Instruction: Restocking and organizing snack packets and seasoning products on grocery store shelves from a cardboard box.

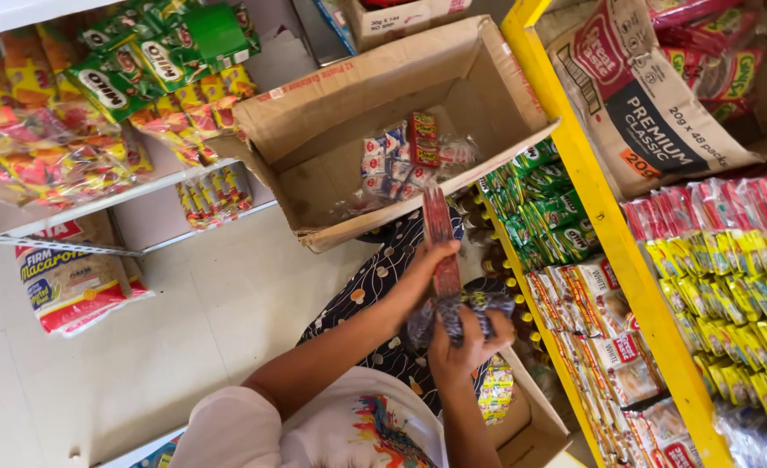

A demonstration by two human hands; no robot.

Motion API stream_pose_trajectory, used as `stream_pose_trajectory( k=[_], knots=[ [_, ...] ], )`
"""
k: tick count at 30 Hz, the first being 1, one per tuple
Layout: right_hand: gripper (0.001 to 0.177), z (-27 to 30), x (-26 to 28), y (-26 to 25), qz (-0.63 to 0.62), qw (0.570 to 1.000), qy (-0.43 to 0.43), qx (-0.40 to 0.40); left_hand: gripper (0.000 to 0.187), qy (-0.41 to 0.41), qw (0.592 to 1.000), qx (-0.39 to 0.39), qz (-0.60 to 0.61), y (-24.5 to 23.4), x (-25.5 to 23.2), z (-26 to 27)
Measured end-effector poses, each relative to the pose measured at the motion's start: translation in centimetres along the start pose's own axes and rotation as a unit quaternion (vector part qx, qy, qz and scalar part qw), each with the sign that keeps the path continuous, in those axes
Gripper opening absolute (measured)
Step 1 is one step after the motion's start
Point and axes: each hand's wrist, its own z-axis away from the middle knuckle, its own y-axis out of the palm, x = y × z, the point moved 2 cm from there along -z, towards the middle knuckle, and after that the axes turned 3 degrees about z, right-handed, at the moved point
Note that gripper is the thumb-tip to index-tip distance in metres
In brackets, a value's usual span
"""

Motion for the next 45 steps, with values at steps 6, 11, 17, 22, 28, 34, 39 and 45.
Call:
stream_pose_trajectory(
  k=[6,11,17,22,28,34,39,45],
  knots=[
    [0.050,1.5,-2.5,0.6,0.013,0.993,-0.094,-0.070,0.047,-0.120,0.990,0.021,0.074,1.7,-2.7,4.2],
    [0.053,3.3,-4.5,0.2,-0.013,0.992,-0.123,0.024,0.038,-0.072,0.983,0.059,0.158,-0.3,-1.8,1.8],
    [0.051,-0.2,-0.9,-0.3,0.000,0.997,-0.069,0.015,0.035,-0.067,0.987,0.005,0.146,1.0,-1.7,3.5],
    [0.046,-3.7,1.9,-0.5,-0.011,1.000,-0.020,-0.010,0.039,-0.148,0.979,0.014,0.139,0.3,-1.1,3.9],
    [0.044,0.0,-1.4,-0.6,-0.045,0.998,-0.016,0.032,0.065,-0.114,0.950,0.078,0.280,-0.9,-1.5,2.1],
    [0.029,1.2,-4.3,-0.6,-0.205,0.950,0.234,-0.012,0.073,-0.174,0.904,0.239,0.308,-0.7,0.0,2.2],
    [0.043,2.5,-5.5,0.3,-0.466,0.780,0.396,-0.135,0.057,-0.228,0.925,0.214,0.215,-2.9,-0.3,0.9],
    [0.036,1.8,-3.6,0.2,-0.195,0.954,0.223,0.042,0.061,-0.101,0.978,0.184,-0.009,-3.0,-2.4,2.6]
  ],
)
